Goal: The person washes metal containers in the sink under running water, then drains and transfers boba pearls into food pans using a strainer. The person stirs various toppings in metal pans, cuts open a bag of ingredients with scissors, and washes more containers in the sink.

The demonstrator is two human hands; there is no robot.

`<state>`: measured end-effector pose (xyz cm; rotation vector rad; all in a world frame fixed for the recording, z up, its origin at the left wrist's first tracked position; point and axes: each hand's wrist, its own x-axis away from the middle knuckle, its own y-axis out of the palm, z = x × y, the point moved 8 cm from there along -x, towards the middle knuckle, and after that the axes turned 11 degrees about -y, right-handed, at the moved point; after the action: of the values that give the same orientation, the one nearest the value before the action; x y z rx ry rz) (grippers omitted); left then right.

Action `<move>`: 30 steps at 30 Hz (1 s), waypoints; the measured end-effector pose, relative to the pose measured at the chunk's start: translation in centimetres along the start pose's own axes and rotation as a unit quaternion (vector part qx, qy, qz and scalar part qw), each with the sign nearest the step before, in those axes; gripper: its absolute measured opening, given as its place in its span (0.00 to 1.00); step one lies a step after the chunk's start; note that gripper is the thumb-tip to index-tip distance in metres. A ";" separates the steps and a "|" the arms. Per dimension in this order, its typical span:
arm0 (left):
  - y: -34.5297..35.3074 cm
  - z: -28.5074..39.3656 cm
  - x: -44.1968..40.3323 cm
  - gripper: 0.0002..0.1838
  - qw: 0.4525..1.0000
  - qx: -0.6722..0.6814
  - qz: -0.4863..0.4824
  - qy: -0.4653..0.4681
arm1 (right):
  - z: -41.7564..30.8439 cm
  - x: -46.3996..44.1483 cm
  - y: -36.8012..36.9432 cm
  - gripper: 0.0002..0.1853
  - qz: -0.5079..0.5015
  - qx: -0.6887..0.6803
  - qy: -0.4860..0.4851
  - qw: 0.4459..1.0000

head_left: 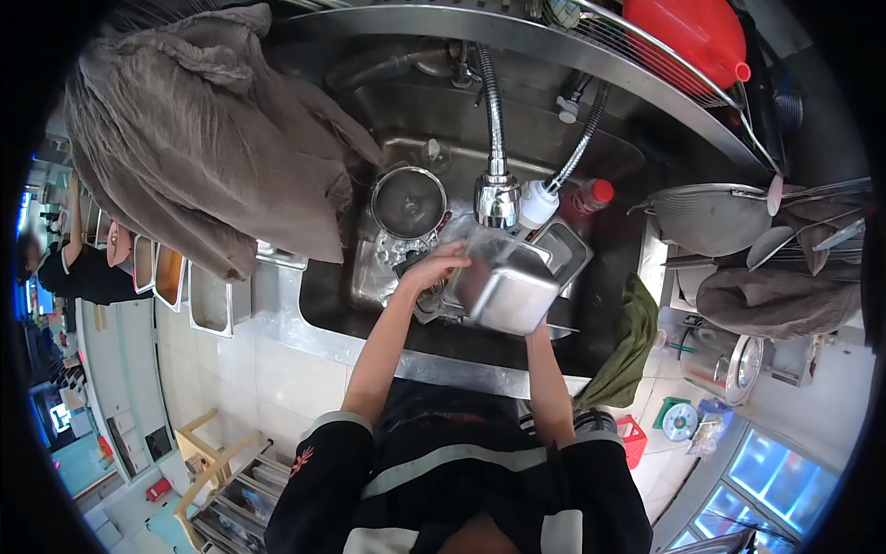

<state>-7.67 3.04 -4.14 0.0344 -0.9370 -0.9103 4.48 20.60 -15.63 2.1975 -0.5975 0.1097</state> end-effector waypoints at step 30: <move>2.4 0.4 -1.1 0.13 0.988 0.153 0.007 -0.013 | -12.2 10.1 22.8 0.20 -0.381 0.836 -0.154 0.362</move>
<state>-6.66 5.45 -3.69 0.2777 -1.0936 -0.7499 4.57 13.64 11.22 4.2380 1.2192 -0.4399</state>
